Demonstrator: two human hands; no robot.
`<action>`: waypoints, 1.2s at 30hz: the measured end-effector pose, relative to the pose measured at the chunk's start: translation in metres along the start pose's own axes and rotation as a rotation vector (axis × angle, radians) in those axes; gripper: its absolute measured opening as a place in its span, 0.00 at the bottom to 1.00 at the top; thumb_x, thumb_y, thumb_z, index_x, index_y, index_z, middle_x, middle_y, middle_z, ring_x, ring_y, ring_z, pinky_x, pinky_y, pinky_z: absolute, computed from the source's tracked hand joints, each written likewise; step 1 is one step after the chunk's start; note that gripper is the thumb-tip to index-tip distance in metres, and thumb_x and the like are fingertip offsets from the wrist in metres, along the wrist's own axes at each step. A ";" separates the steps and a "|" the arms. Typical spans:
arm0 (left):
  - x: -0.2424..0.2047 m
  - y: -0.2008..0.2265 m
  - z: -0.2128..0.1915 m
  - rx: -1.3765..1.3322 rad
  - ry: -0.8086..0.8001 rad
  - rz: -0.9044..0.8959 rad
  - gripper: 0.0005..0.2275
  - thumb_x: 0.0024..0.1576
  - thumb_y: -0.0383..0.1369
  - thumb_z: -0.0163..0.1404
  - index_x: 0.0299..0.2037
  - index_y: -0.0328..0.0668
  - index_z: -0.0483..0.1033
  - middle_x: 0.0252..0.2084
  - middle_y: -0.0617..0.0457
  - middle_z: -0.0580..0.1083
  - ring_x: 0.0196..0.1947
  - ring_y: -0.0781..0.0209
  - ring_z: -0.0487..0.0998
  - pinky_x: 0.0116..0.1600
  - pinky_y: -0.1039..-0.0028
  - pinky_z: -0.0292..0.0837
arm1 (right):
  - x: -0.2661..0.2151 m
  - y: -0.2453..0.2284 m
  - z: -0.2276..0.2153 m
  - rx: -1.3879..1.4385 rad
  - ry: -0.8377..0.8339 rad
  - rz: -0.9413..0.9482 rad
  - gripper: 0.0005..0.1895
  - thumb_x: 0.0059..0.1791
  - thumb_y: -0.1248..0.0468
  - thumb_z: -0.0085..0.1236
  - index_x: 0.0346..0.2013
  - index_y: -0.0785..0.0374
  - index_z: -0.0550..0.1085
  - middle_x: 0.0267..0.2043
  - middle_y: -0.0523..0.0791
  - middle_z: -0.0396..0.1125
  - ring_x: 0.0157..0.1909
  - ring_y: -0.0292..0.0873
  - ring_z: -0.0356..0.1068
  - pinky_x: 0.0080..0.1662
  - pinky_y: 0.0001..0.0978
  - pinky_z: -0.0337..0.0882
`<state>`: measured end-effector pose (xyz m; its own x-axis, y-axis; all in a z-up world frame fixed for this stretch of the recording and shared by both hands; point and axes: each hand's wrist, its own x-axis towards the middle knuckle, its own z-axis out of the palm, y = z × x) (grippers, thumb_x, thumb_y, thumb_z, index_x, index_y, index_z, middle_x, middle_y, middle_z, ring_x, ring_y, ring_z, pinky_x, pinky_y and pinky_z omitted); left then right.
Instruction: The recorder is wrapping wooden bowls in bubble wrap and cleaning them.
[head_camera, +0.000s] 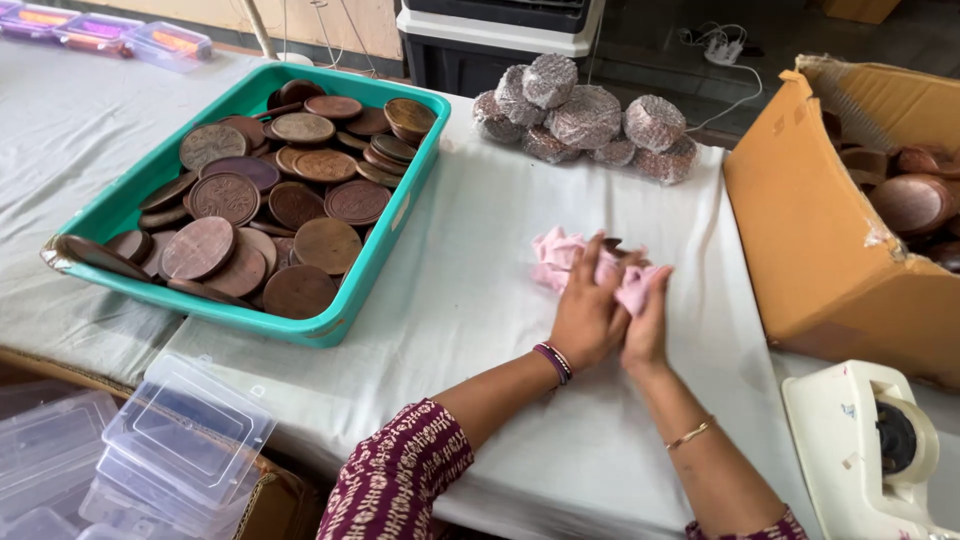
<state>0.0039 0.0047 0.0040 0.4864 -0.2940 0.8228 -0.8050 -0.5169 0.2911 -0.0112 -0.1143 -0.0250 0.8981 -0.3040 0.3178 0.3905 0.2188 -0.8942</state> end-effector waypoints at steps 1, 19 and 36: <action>0.005 -0.007 0.003 -0.132 -0.019 -0.101 0.29 0.54 0.35 0.52 0.70 0.57 0.63 0.71 0.26 0.63 0.69 0.33 0.64 0.73 0.58 0.58 | -0.001 0.010 -0.001 -0.125 -0.024 -0.043 0.32 0.58 0.42 0.35 0.63 0.65 0.64 0.55 0.44 0.66 0.54 0.36 0.66 0.55 0.27 0.67; 0.014 -0.033 0.003 -0.643 -0.014 -0.467 0.28 0.59 0.34 0.44 0.72 0.38 0.63 0.64 0.34 0.70 0.63 0.44 0.73 0.65 0.61 0.69 | -0.012 0.050 -0.022 -0.537 -0.186 -0.307 0.45 0.51 0.28 0.42 0.62 0.66 0.61 0.55 0.44 0.60 0.56 0.37 0.60 0.57 0.31 0.62; 0.006 -0.012 0.002 -0.821 -0.086 -0.200 0.22 0.58 0.24 0.50 0.63 0.41 0.65 0.51 0.41 0.75 0.52 0.47 0.78 0.56 0.63 0.75 | 0.006 0.007 -0.021 0.543 -0.191 0.234 0.26 0.60 0.41 0.49 0.56 0.60 0.65 0.54 0.45 0.67 0.61 0.45 0.67 0.66 0.40 0.67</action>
<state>0.0174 0.0079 0.0045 0.6432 -0.3365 0.6878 -0.6763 0.1717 0.7164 -0.0074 -0.1341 -0.0356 0.9731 -0.0311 0.2284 0.1812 0.7153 -0.6749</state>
